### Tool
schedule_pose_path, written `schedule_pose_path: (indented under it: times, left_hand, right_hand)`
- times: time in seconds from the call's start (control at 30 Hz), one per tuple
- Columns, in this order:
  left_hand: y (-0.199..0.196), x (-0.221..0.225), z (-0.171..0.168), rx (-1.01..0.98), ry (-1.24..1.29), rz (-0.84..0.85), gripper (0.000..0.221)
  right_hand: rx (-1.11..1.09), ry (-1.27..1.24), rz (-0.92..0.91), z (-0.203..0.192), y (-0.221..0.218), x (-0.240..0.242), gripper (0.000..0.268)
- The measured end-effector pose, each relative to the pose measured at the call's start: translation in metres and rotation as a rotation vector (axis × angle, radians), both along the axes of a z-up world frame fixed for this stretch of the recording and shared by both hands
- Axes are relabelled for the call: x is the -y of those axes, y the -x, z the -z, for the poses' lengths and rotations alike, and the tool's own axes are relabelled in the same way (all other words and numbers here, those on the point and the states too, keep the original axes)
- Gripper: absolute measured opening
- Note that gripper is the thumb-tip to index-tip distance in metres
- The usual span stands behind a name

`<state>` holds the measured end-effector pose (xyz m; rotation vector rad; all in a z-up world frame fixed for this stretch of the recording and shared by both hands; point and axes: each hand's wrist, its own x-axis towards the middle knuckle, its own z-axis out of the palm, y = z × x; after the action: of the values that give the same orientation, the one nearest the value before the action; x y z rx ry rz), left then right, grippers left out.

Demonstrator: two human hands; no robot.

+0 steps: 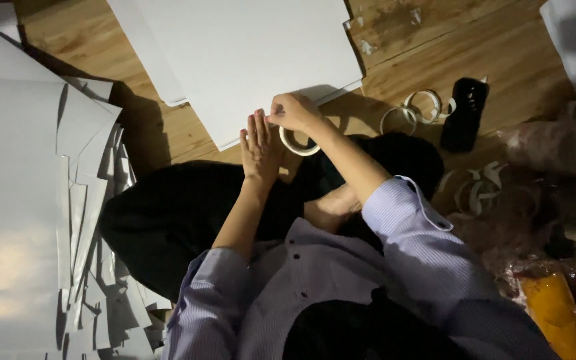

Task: The person applies strips of double-sided tape to the edges of large paper sheets while sitting on a wooden floor. They peel the backing from the tape and press the sheets together.

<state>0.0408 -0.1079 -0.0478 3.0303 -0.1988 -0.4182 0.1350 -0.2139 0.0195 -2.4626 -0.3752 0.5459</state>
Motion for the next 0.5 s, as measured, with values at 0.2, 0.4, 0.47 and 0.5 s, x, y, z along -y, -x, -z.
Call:
schedule_pose_path:
  times: [0.2, 0.4, 0.47, 0.5]
  left_hand:
    - [0.003, -0.001, 0.008, 0.121, -0.107, 0.009, 0.099]
    - [0.002, 0.001, 0.008, 0.126, -0.104, -0.020, 0.069]
    - [0.003, 0.000, 0.010, 0.229, -0.134, 0.003, 0.081]
    - [0.004, 0.001, 0.014, 0.229, -0.130, 0.006, 0.081]
  right_hand:
    - [0.010, 0.081, -0.077, -0.019, -0.019, 0.033, 0.024]
    - [-0.198, 0.251, -0.087, -0.059, -0.053, 0.082, 0.012]
    - [-0.255, 0.083, 0.001, -0.057, -0.060, 0.105, 0.004]
    - [-0.256, 0.085, 0.004, -0.051, -0.064, 0.117, 0.004]
